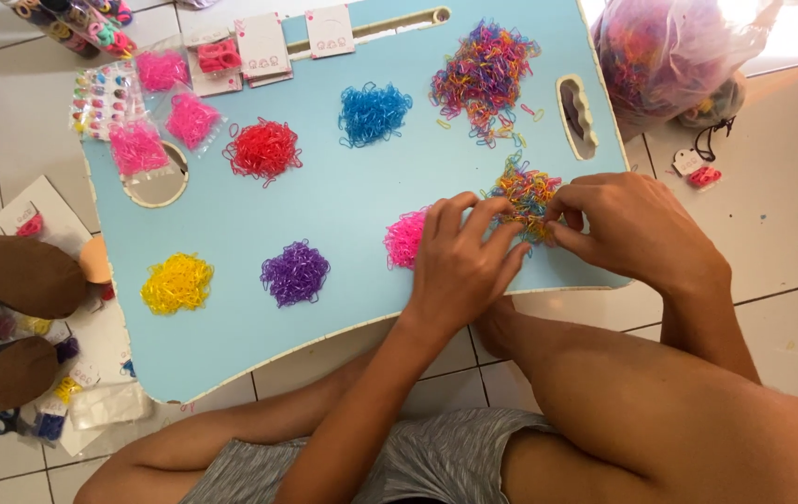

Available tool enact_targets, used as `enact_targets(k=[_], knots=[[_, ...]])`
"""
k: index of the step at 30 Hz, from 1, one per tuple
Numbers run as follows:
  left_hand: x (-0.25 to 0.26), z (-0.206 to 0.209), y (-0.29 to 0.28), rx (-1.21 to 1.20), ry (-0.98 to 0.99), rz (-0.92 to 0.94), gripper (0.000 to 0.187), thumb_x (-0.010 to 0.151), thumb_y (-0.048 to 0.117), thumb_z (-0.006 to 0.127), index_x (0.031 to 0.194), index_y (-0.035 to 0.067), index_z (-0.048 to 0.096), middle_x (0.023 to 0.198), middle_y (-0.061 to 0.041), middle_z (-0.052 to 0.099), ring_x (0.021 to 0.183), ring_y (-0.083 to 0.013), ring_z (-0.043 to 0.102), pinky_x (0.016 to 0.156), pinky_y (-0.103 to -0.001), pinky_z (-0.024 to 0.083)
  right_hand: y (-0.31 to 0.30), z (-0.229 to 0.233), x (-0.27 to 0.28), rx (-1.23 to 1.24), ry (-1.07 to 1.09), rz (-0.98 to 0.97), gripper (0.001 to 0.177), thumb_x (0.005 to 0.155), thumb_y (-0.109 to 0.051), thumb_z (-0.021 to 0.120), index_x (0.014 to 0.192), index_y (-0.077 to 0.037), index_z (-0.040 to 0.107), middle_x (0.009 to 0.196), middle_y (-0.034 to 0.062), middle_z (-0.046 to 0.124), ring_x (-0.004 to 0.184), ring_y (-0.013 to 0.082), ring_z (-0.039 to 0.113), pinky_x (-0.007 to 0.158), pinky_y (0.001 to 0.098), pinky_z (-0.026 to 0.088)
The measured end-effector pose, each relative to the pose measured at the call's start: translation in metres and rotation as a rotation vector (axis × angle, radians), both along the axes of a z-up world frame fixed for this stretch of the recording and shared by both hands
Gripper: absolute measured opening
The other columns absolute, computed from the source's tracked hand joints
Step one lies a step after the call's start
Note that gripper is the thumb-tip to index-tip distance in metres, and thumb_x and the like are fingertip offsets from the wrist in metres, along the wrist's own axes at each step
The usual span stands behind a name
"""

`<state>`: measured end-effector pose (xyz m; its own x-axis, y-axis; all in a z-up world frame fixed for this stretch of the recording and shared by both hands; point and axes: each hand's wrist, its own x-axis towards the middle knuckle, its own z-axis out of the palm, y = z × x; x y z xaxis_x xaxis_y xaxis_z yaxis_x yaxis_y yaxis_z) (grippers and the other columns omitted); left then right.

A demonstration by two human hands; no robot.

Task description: Sorting a mixed pile of small colored rubber bands into distinct color groups on a blue portable desk.

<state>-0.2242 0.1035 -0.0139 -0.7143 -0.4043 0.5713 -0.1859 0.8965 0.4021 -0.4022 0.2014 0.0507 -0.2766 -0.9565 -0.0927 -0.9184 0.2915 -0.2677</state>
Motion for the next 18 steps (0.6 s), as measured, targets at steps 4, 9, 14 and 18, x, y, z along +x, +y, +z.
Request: enact_targets(k=[4, 9, 14, 18], knots=[[-0.014, 0.004, 0.005, 0.028, 0.039, -0.008, 0.017, 0.084, 0.013, 0.080, 0.099, 0.004, 0.077, 0.122, -0.007, 0.061, 0.114, -0.0272, 0.050, 0.101, -0.043, 0.041, 0.000, 0.002, 0.001, -0.003, -0.050, -0.010, 0.010, 0.080, -0.019, 0.073, 0.083, -0.010, 0.077, 0.076, 0.0044, 0.074, 0.057, 0.0288, 0.059, 0.062, 0.0393, 0.048], [-0.023, 0.005, 0.006, 0.076, 0.085, 0.017, 0.009, 0.086, 0.009, 0.079, 0.092, 0.005, 0.074, 0.116, -0.004, 0.062, 0.111, -0.0262, 0.052, 0.098, -0.042, 0.042, 0.001, 0.002, -0.001, -0.004, -0.063, -0.013, 0.013, 0.083, -0.021, 0.074, 0.086, -0.009, 0.078, 0.079, 0.0028, 0.076, 0.056, 0.0269, 0.059, 0.061, 0.0387, 0.049], [-0.022, 0.003, 0.002, 0.042, 0.054, 0.003, 0.007, 0.086, 0.007, 0.079, 0.091, 0.005, 0.074, 0.117, -0.005, 0.064, 0.111, -0.0262, 0.053, 0.099, -0.042, 0.042, 0.004, 0.000, -0.003, 0.003, -0.044, -0.036, 0.012, 0.084, -0.019, 0.071, 0.086, -0.010, 0.078, 0.080, 0.0033, 0.076, 0.057, 0.0285, 0.061, 0.062, 0.0398, 0.049], [-0.017, 0.003, -0.004, 0.048, 0.026, 0.024, 0.006, 0.088, 0.009, 0.078, 0.089, 0.006, 0.073, 0.115, -0.004, 0.063, 0.111, -0.0256, 0.053, 0.099, -0.042, 0.042, 0.006, -0.005, -0.007, -0.008, 0.008, -0.030, 0.011, 0.084, -0.016, 0.069, 0.084, -0.009, 0.077, 0.079, 0.0035, 0.076, 0.057, 0.0294, 0.061, 0.064, 0.0399, 0.050]])
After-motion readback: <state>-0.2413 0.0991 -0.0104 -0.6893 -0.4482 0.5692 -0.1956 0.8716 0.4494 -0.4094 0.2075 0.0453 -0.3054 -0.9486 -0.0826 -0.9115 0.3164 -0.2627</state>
